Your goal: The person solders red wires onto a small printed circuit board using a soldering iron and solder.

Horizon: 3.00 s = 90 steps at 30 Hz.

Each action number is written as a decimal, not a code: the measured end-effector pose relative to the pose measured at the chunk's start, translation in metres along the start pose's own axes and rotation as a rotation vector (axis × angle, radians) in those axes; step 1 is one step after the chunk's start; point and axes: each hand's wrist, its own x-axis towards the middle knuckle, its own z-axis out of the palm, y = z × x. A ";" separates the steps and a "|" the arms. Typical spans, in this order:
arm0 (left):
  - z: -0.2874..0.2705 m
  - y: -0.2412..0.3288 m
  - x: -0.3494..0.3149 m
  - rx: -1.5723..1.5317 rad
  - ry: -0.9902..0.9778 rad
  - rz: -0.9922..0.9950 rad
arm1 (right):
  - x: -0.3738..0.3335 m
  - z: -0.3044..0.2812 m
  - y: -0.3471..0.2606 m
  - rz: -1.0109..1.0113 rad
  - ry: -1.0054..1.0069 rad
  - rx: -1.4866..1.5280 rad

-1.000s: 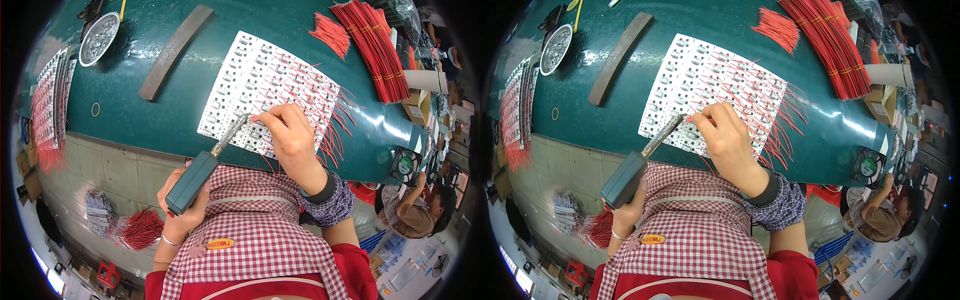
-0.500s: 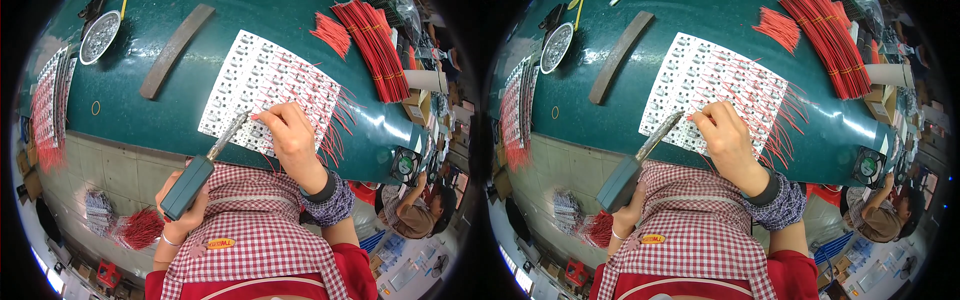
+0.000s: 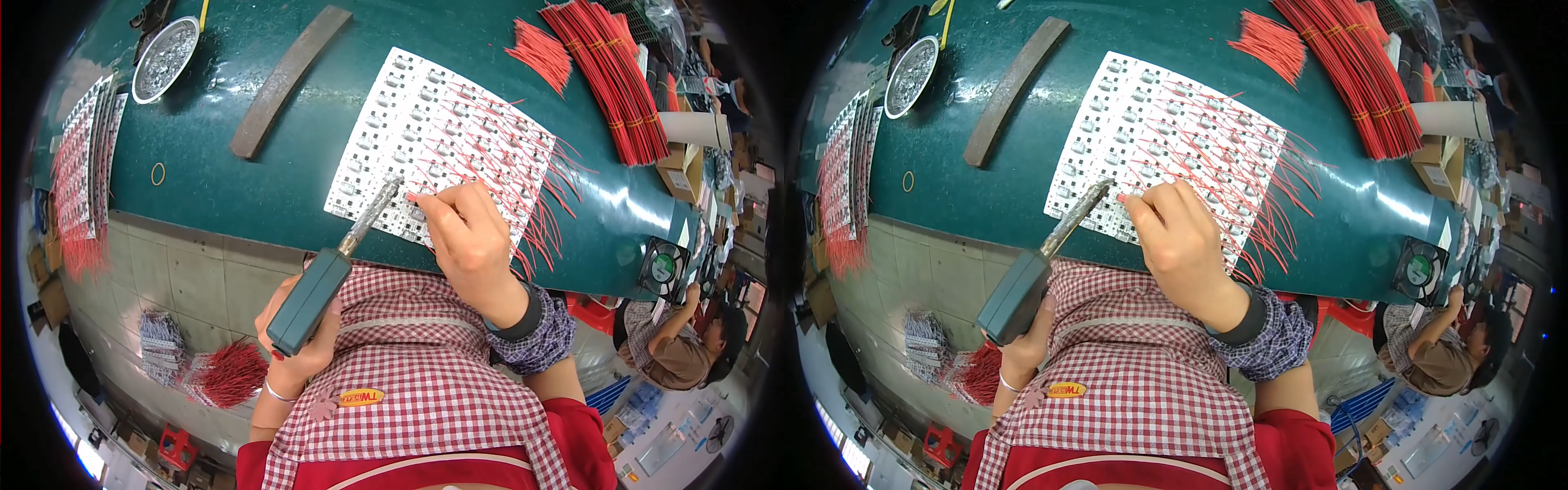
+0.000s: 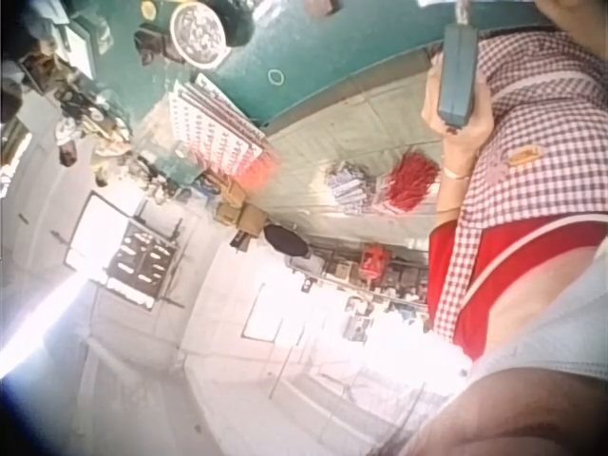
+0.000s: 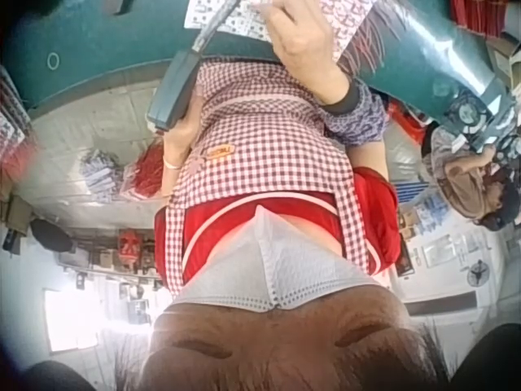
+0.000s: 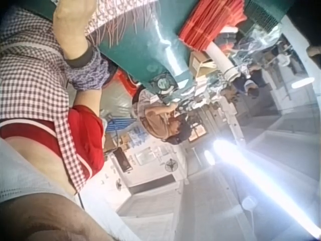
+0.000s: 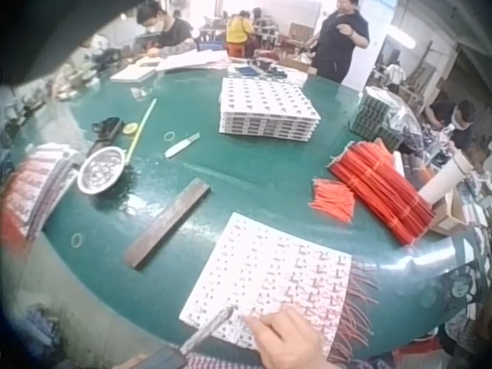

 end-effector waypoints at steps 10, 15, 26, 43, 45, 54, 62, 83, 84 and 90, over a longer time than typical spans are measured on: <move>-0.001 0.010 0.008 0.035 -0.024 0.036 | -0.005 0.006 0.001 0.005 0.015 0.001; 0.000 0.005 0.003 0.024 -0.002 0.021 | -0.006 0.006 0.000 0.012 0.043 0.024; 0.001 0.010 0.007 0.013 0.001 0.022 | -0.006 0.005 0.001 0.038 0.009 0.031; -0.002 0.010 0.007 0.087 -0.024 0.054 | -0.005 0.006 0.000 0.035 0.002 -0.009; -0.002 0.005 0.002 0.064 -0.007 0.052 | -0.006 0.006 0.000 0.049 0.011 0.009; -0.004 -0.002 -0.011 0.034 0.001 0.024 | -0.007 0.008 0.001 0.046 0.015 -0.016; -0.006 -0.001 -0.014 0.034 0.002 0.007 | -0.008 0.004 0.003 0.066 0.014 0.098; -0.004 0.013 -0.003 0.108 0.016 0.101 | -0.006 0.001 0.003 0.022 -0.048 0.016; -0.004 0.013 -0.004 0.094 0.018 0.086 | -0.006 0.001 0.003 0.017 -0.045 0.009; -0.007 0.001 -0.017 0.114 0.009 0.080 | -0.006 0.001 0.002 0.009 -0.071 -0.007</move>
